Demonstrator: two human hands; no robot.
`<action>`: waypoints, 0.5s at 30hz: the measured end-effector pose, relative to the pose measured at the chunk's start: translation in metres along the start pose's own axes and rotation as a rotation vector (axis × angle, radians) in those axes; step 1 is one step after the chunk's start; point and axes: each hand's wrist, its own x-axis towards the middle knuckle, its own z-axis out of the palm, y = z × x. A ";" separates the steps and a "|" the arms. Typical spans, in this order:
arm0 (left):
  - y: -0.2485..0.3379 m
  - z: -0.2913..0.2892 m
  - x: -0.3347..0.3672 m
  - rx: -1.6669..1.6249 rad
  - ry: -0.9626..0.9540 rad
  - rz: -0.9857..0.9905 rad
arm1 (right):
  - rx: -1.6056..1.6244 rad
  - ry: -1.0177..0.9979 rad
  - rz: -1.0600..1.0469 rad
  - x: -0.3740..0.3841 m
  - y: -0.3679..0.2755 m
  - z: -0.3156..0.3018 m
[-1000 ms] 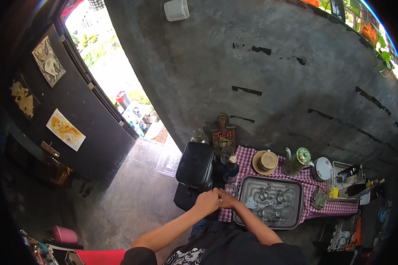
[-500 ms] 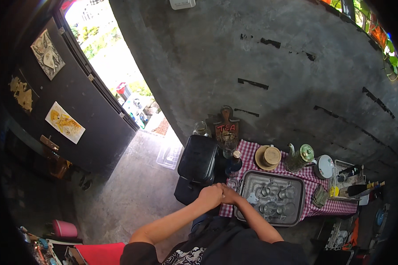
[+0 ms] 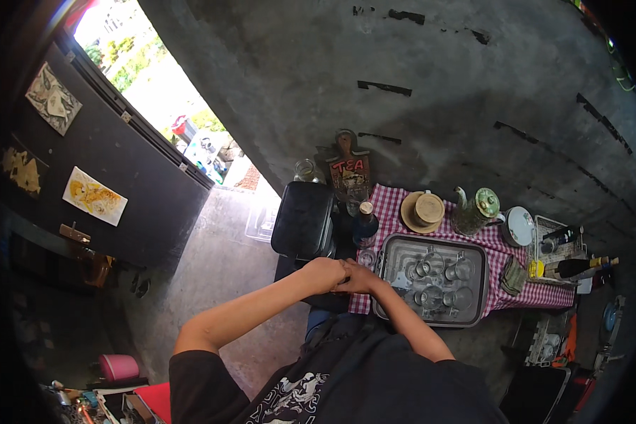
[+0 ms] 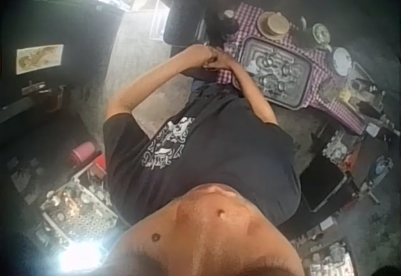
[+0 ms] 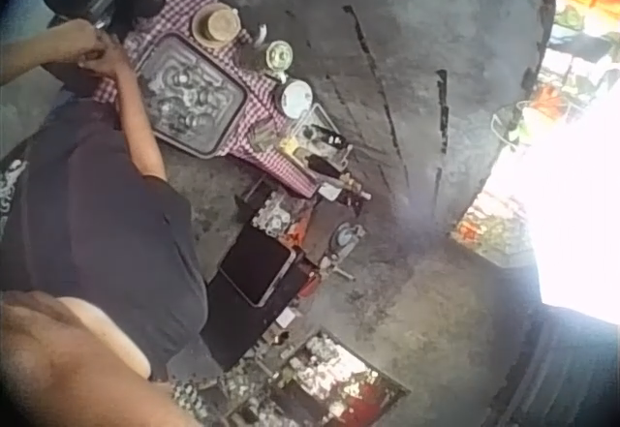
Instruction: Prepare and pour drinks into glasses at a bar station.
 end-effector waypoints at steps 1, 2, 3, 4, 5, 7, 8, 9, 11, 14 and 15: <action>0.001 0.002 0.000 -0.005 0.015 -0.016 | -0.010 -0.004 -0.016 -0.001 0.000 -0.001; 0.002 -0.001 0.001 -0.008 0.031 -0.028 | -0.020 -0.005 -0.031 -0.001 0.001 -0.002; 0.004 -0.004 0.001 -0.008 0.027 -0.027 | -0.016 -0.003 -0.030 -0.001 0.001 -0.003; 0.005 -0.007 0.001 -0.016 0.015 -0.069 | -0.015 -0.009 -0.022 0.000 0.002 -0.004; 0.009 -0.010 -0.001 -0.028 0.005 -0.115 | -0.014 -0.019 -0.013 0.000 0.000 -0.004; 0.016 -0.008 -0.006 -0.074 0.060 -0.162 | -0.007 -0.026 0.000 -0.001 -0.002 -0.006; 0.019 -0.009 -0.007 -0.112 0.118 -0.199 | -0.004 -0.021 0.015 -0.002 -0.003 -0.007; 0.023 -0.009 -0.009 -0.114 0.117 -0.197 | -0.003 -0.021 0.017 -0.002 0.001 -0.007; 0.031 -0.007 -0.015 -0.199 0.248 -0.248 | 0.030 -0.030 -0.038 -0.001 0.004 -0.005; 0.035 0.001 -0.017 -0.243 0.319 -0.343 | 0.032 -0.030 -0.032 -0.002 0.006 -0.006; 0.037 0.000 -0.017 -0.243 0.320 -0.344 | 0.031 -0.032 -0.032 -0.001 0.007 -0.006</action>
